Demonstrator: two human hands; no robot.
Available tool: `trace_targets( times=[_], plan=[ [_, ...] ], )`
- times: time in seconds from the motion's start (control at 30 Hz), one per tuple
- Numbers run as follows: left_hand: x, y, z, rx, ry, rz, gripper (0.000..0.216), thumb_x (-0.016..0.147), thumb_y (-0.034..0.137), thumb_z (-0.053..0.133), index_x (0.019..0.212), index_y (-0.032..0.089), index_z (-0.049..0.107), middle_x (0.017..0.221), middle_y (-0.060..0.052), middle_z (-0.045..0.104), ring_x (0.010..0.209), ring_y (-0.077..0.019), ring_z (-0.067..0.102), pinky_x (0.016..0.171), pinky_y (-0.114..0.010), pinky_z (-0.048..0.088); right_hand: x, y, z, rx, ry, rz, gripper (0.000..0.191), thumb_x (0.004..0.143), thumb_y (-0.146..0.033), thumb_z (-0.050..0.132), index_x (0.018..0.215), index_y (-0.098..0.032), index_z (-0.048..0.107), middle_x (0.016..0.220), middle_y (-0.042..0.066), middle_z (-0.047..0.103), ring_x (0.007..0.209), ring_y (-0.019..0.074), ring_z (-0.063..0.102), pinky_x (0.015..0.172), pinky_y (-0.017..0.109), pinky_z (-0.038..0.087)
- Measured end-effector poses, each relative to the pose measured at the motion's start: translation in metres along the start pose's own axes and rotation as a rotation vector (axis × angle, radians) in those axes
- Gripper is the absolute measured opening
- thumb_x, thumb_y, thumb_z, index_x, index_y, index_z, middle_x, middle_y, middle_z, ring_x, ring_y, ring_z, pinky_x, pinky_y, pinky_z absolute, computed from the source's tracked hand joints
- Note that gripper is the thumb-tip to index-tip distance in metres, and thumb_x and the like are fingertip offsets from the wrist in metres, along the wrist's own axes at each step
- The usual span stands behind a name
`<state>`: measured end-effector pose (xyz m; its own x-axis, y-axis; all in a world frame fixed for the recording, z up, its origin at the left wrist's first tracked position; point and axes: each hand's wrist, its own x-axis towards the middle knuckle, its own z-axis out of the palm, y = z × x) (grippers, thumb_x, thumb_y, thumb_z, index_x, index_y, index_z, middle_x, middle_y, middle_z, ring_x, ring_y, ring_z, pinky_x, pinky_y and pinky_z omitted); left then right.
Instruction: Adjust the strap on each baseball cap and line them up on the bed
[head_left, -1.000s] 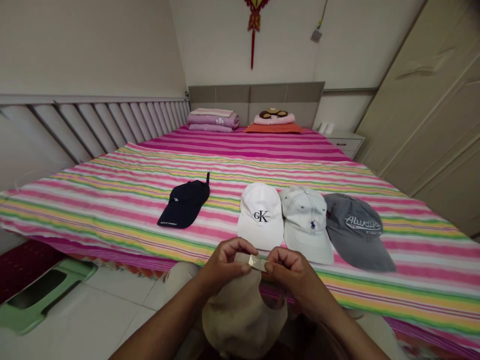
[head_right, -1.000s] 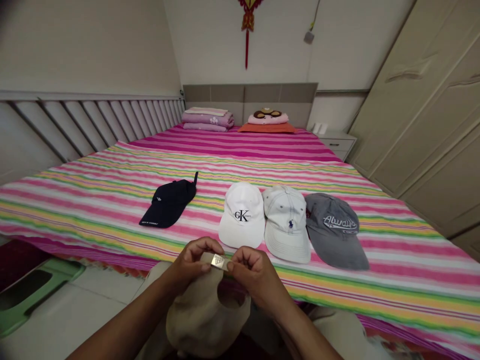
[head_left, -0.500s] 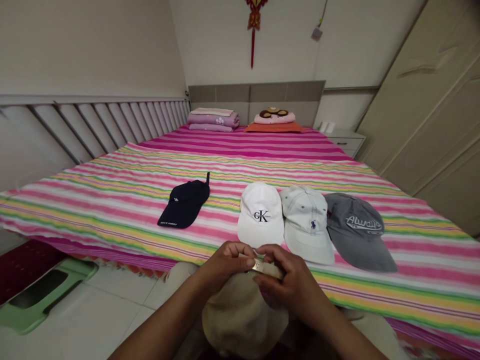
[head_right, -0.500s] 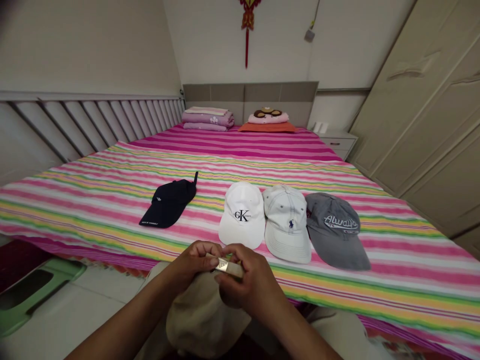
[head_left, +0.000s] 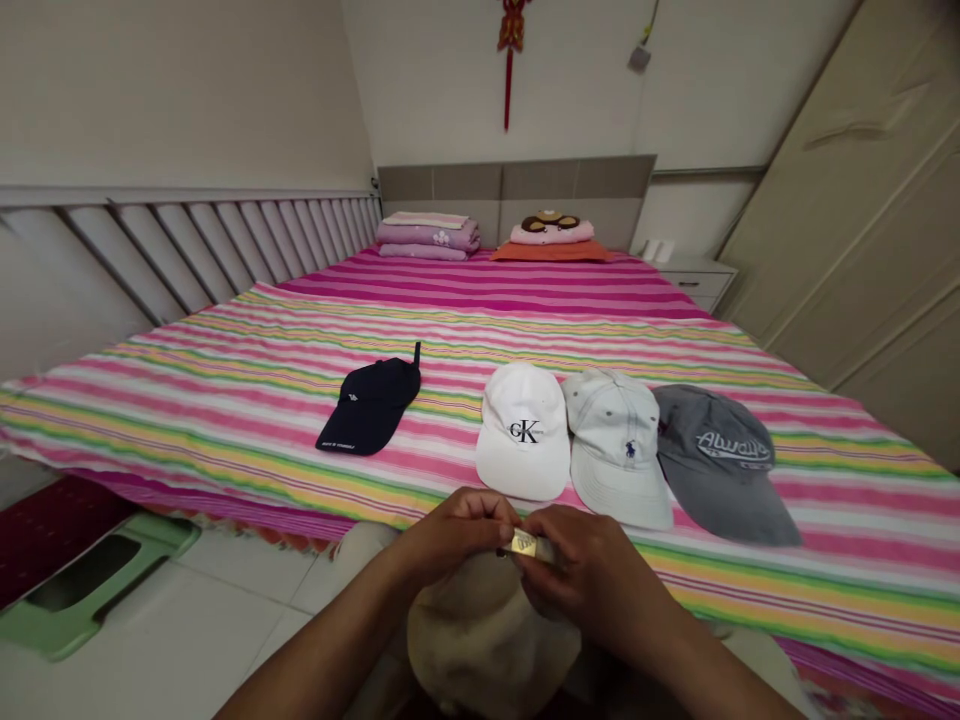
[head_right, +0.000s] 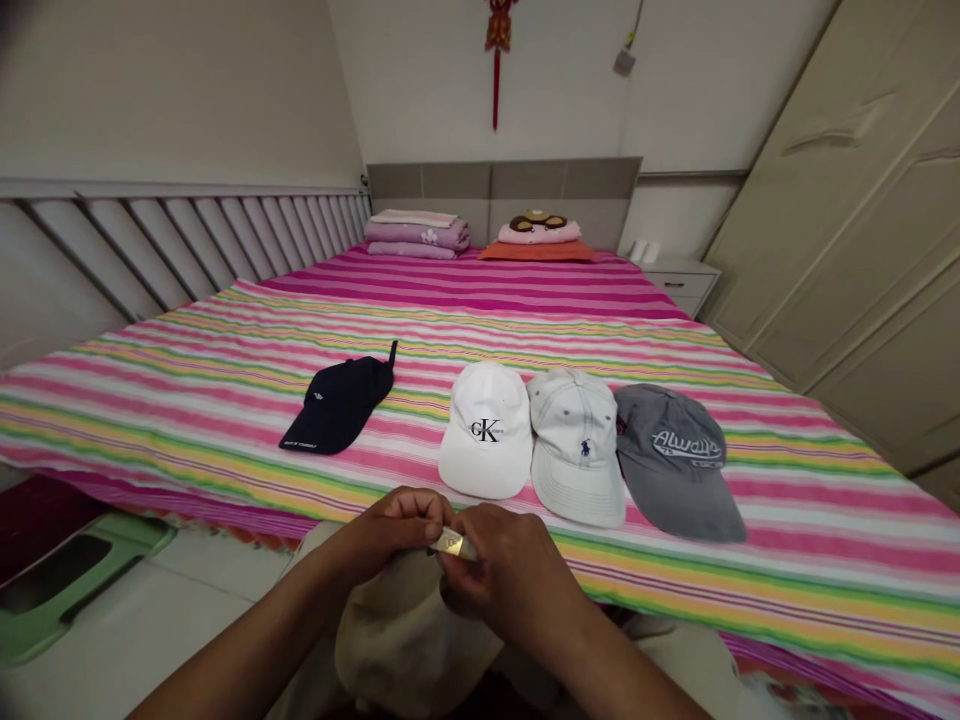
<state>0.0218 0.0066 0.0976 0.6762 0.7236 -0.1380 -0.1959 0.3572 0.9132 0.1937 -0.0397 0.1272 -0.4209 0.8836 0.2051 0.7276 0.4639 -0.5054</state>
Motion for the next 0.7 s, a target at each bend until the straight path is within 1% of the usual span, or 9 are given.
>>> trace_targets(
  times=[0.13, 0.23, 0.37, 0.4, 0.47, 0.53, 0.57, 0.63, 0.7],
  plan=[
    [0.000, 0.001, -0.001, 0.017, 0.009, 0.013, 0.016, 0.063, 0.022, 0.066, 0.058, 0.012, 0.055, 0.076, -0.003, 0.059, 0.066, -0.0096, 0.049, 0.062, -0.022, 0.033, 0.000, -0.001, -0.003, 0.007, -0.007, 0.010, 0.008, 0.073, -0.019, 0.055, 0.078, -0.016, 0.060, 0.069, 0.003, 0.064, 0.061, 0.0148, 0.056, 0.053, 0.024, 0.034],
    [0.000, 0.001, -0.004, 0.039, 0.018, 0.018, 0.015, 0.063, 0.020, 0.065, 0.057, 0.012, 0.054, 0.076, -0.003, 0.060, 0.065, -0.0096, 0.050, 0.061, -0.022, 0.034, 0.001, -0.001, -0.004, 0.012, -0.003, -0.005, 0.008, 0.072, -0.019, 0.055, 0.078, -0.016, 0.059, 0.068, 0.003, 0.063, 0.060, 0.0145, 0.055, 0.053, 0.024, 0.033],
    [0.001, 0.003, -0.005, 0.043, 0.046, 0.013, 0.016, 0.062, 0.020, 0.066, 0.055, 0.012, 0.053, 0.076, -0.004, 0.061, 0.060, -0.0083, 0.049, 0.056, -0.021, 0.033, 0.002, -0.002, -0.006, 0.050, 0.007, 0.000, 0.004, 0.072, -0.019, 0.055, 0.072, -0.016, 0.058, 0.065, 0.002, 0.061, 0.057, 0.0140, 0.052, 0.051, 0.024, 0.033],
    [0.002, 0.005, -0.004, 0.039, 0.047, 0.008, 0.015, 0.061, 0.020, 0.066, 0.058, 0.012, 0.054, 0.074, -0.003, 0.061, 0.058, -0.0078, 0.049, 0.055, -0.021, 0.033, 0.002, -0.002, -0.007, 0.067, 0.009, -0.004, 0.004, 0.072, -0.019, 0.055, 0.072, -0.016, 0.057, 0.065, 0.003, 0.060, 0.057, 0.0141, 0.052, 0.052, 0.024, 0.033],
    [0.002, 0.010, -0.003, 0.025, 0.037, -0.010, 0.015, 0.061, 0.024, 0.068, 0.070, 0.014, 0.059, 0.069, -0.002, 0.060, 0.056, -0.0078, 0.049, 0.054, -0.021, 0.034, 0.003, -0.003, -0.008, 0.117, 0.018, -0.014, 0.003, 0.072, -0.019, 0.056, 0.073, -0.017, 0.057, 0.066, 0.003, 0.060, 0.059, 0.0144, 0.051, 0.054, 0.025, 0.034],
    [0.002, 0.017, 0.000, 0.046, -0.017, -0.073, 0.025, 0.062, 0.028, 0.069, 0.082, 0.015, 0.063, 0.068, -0.001, 0.060, 0.058, -0.0087, 0.050, 0.056, -0.022, 0.035, 0.003, -0.004, -0.008, 0.229, 0.010, 0.007, 0.005, 0.071, -0.018, 0.058, 0.075, -0.018, 0.057, 0.069, 0.002, 0.060, 0.062, 0.0143, 0.051, 0.057, 0.025, 0.035],
    [0.002, 0.020, 0.001, 0.084, -0.057, -0.118, 0.027, 0.063, 0.030, 0.068, 0.085, 0.014, 0.064, 0.068, -0.001, 0.060, 0.058, -0.0088, 0.050, 0.057, -0.022, 0.035, 0.003, -0.004, -0.008, 0.333, -0.014, 0.040, 0.007, 0.071, -0.020, 0.058, 0.077, -0.018, 0.058, 0.069, 0.001, 0.059, 0.061, 0.0137, 0.050, 0.056, 0.025, 0.034],
    [0.001, 0.027, 0.003, 0.178, -0.123, -0.200, 0.023, 0.065, 0.031, 0.068, 0.079, 0.013, 0.066, 0.063, 0.000, 0.058, 0.056, -0.0071, 0.047, 0.054, -0.020, 0.033, 0.004, -0.004, -0.009, 0.614, -0.076, 0.147, 0.012, 0.074, -0.028, 0.058, 0.080, -0.018, 0.057, 0.067, -0.001, 0.055, 0.058, 0.0116, 0.046, 0.052, 0.023, 0.033],
    [0.000, 0.031, 0.004, 0.220, -0.135, -0.255, 0.019, 0.065, 0.030, 0.068, 0.068, 0.012, 0.065, 0.055, 0.003, 0.053, 0.049, -0.0048, 0.041, 0.049, -0.019, 0.029, 0.004, -0.001, -0.009, 0.891, -0.113, 0.248, 0.024, 0.077, -0.041, 0.054, 0.080, -0.017, 0.056, 0.062, -0.003, 0.049, 0.053, 0.0089, 0.039, 0.048, 0.021, 0.029]
  ],
)
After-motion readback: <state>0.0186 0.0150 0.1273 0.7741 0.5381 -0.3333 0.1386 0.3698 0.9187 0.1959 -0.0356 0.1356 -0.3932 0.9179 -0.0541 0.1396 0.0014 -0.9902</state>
